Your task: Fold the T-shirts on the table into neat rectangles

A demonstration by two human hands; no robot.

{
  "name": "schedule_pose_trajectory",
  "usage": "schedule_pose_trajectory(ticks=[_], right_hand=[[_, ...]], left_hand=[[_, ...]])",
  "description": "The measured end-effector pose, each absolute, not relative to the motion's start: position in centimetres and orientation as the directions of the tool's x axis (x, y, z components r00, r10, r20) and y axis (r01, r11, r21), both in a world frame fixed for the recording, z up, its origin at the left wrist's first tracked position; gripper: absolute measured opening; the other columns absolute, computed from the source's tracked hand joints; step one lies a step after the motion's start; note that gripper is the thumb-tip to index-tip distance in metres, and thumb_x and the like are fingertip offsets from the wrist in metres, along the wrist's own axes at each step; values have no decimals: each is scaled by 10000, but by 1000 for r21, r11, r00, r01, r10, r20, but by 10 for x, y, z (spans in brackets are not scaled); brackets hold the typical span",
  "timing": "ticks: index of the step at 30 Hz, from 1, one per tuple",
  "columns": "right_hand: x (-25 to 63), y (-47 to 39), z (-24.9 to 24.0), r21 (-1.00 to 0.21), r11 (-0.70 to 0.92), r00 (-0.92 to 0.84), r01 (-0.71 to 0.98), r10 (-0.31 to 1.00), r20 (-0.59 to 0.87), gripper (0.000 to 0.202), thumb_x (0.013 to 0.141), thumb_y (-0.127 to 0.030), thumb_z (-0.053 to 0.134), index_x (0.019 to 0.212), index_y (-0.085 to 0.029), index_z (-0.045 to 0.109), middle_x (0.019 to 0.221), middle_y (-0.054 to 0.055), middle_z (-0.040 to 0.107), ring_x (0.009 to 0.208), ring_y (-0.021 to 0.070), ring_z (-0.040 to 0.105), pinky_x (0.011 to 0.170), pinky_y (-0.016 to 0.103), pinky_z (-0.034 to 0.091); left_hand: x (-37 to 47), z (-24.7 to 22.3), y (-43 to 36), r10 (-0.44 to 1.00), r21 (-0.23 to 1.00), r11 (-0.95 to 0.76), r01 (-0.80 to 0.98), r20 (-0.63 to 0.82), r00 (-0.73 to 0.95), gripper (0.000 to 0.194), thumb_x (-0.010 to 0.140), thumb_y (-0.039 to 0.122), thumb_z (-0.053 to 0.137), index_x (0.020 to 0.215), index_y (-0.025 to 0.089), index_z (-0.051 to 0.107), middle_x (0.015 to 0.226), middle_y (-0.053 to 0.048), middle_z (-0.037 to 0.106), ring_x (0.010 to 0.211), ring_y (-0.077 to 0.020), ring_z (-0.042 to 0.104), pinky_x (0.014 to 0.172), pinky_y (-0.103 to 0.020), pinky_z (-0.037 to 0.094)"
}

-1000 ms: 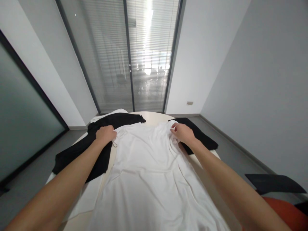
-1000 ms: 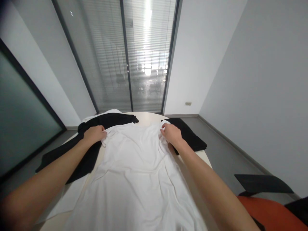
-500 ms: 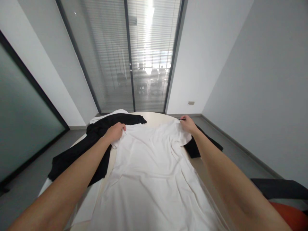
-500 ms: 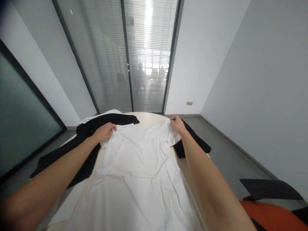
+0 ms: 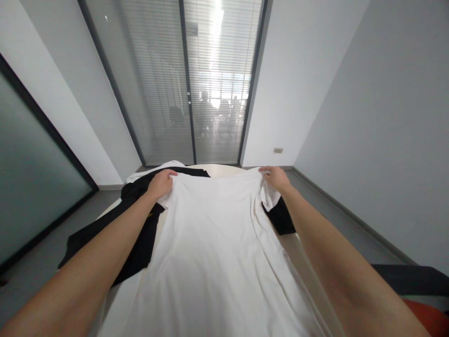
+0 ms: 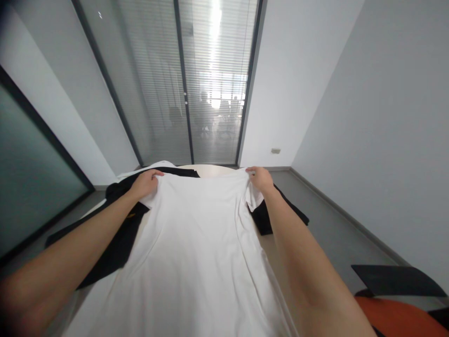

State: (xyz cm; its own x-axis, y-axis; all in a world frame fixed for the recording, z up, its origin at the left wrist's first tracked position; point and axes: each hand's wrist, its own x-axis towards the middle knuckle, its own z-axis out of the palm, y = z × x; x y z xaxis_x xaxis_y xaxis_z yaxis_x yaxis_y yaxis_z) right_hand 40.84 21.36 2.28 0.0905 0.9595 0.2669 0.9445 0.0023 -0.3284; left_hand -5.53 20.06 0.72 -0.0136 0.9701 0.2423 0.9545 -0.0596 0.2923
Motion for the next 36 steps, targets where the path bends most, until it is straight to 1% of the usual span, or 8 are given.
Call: schedule_pose_trajectory(ticks=[5, 8, 12, 15, 18, 24, 28, 36], right_hand=[[408, 210, 18, -197, -103, 123, 975, 988, 90, 385, 774, -133, 594, 1101, -246, 762, 1142, 101, 723, 1059, 261, 662, 883, 318, 484], [401, 209, 15, -187, -107, 119, 977, 991, 58, 251, 776, -278, 654, 985, -232, 785, 1053, 110, 738, 1013, 281, 669, 842, 336, 494], [388, 209, 13, -186, -163, 187, 969, 976, 116, 439, 829, -515, 611, 1105, -194, 727, 1099, 152, 717, 1029, 288, 659, 844, 358, 493], [381, 210, 11, -170, -179, 202, 969, 970, 131, 515, 850, -554, 579, 1189, -181, 681, 1145, 177, 698, 1066, 305, 651, 857, 381, 492], [378, 210, 10, -134, -150, 164, 980, 981, 101, 395, 877, -475, 557, 1074, -181, 733, 1097, 176, 714, 1061, 310, 659, 859, 380, 492], [378, 215, 12, -239, -175, 214, 955, 966, 149, 339, 937, -369, 485, 1120, -190, 707, 1134, 165, 706, 1064, 283, 656, 863, 345, 489], [378, 221, 16, -269, -183, 251, 946, 936, 248, 347, 971, -358, 438, 1199, -212, 654, 1141, 161, 696, 1058, 286, 653, 863, 358, 486], [373, 237, 9, -205, -174, 216, 963, 955, 203, 329, 969, -395, 470, 1196, -243, 654, 1151, 140, 693, 1091, 292, 644, 881, 386, 488]], left_hand=[[-44, 6, 202, 977, 233, 46, 971, 194, -93, 326, 852, 285, 504, 1132, 255, 670, 1091, -89, 733, 1000, -294, 674, 852, -369, 504], [-29, 5, 206, 979, 175, 57, 983, 181, -89, 382, 927, 441, 427, 1157, 254, 668, 1060, -96, 744, 986, -294, 683, 825, -366, 503], [-10, 1, 215, 991, 117, -11, 993, 134, -5, 477, 933, 547, 395, 994, 229, 746, 1009, -124, 756, 1008, -313, 678, 881, -393, 482], [1, -5, 218, 993, 85, -70, 994, 96, 62, 351, 859, 506, 554, 976, 243, 755, 1066, -109, 751, 1054, -314, 659, 930, -409, 457], [9, -11, 216, 991, 53, -99, 994, 93, 93, 238, 798, 395, 651, 955, 241, 743, 1102, -111, 738, 1092, -333, 635, 955, -447, 433], [12, -6, 217, 976, 52, -36, 998, 214, 25, 269, 934, 279, 450, 1104, 187, 637, 988, -144, 724, 971, -304, 665, 874, -428, 456], [4, 5, 225, 946, 52, -27, 998, 323, 9, 361, 987, 217, 280, 1176, 205, 586, 1140, -132, 660, 1022, -273, 627, 875, -389, 457], [2, -12, 239, 967, -46, -114, 992, 223, 121, 349, 943, 231, 410, 1203, 189, 638, 1272, -143, 583, 1144, -288, 557, 921, -385, 464]])
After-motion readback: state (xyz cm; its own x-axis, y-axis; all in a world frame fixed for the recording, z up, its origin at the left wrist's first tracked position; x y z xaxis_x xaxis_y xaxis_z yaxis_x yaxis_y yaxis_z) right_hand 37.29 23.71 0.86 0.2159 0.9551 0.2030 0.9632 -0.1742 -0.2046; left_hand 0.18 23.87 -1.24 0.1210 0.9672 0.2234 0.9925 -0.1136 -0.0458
